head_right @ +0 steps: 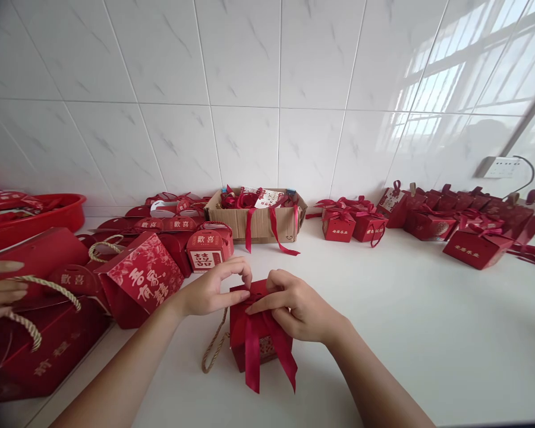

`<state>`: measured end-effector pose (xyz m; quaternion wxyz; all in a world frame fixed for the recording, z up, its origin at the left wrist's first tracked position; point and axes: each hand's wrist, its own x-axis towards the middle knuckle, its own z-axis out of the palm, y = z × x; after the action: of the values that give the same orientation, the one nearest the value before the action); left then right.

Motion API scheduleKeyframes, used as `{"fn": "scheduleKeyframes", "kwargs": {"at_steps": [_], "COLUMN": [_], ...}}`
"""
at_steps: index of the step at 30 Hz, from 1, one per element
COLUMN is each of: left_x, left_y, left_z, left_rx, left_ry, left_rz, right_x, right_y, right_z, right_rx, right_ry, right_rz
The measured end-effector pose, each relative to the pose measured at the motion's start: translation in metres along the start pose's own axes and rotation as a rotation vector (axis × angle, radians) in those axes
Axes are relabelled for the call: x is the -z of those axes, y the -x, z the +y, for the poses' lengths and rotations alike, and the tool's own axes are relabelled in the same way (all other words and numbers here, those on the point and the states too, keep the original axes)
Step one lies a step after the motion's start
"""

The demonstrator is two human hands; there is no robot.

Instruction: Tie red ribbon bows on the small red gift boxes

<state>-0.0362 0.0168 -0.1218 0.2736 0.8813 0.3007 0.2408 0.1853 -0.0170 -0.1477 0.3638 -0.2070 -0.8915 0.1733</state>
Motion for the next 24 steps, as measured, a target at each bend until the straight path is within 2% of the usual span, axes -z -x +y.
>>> {"fn": "scheduleKeyframes", "kwargs": {"at_steps": [7, 16, 20, 24], "left_x": [-0.003, -0.008, -0.008, -0.009], "left_y": [-0.003, -0.004, -0.003, -0.005], "left_z": [0.005, 0.011, 0.011, 0.010], "left_rx": [0.067, 0.047, 0.043, 0.044], "left_ry": [0.008, 0.099, 0.147, 0.102], "left_rz": [-0.031, -0.036, 0.015, 0.055], "right_x": [0.000, 0.000, 0.000, 0.000], "right_y": [0.000, 0.000, 0.000, 0.001], "right_z": [-0.001, -0.001, 0.000, 0.000], "right_rx": [0.011, 0.002, 0.001, -0.003], "right_ry": [0.020, 0.026, 0.023, 0.016], "right_rz": [0.000, -0.010, -0.009, -0.024]}}
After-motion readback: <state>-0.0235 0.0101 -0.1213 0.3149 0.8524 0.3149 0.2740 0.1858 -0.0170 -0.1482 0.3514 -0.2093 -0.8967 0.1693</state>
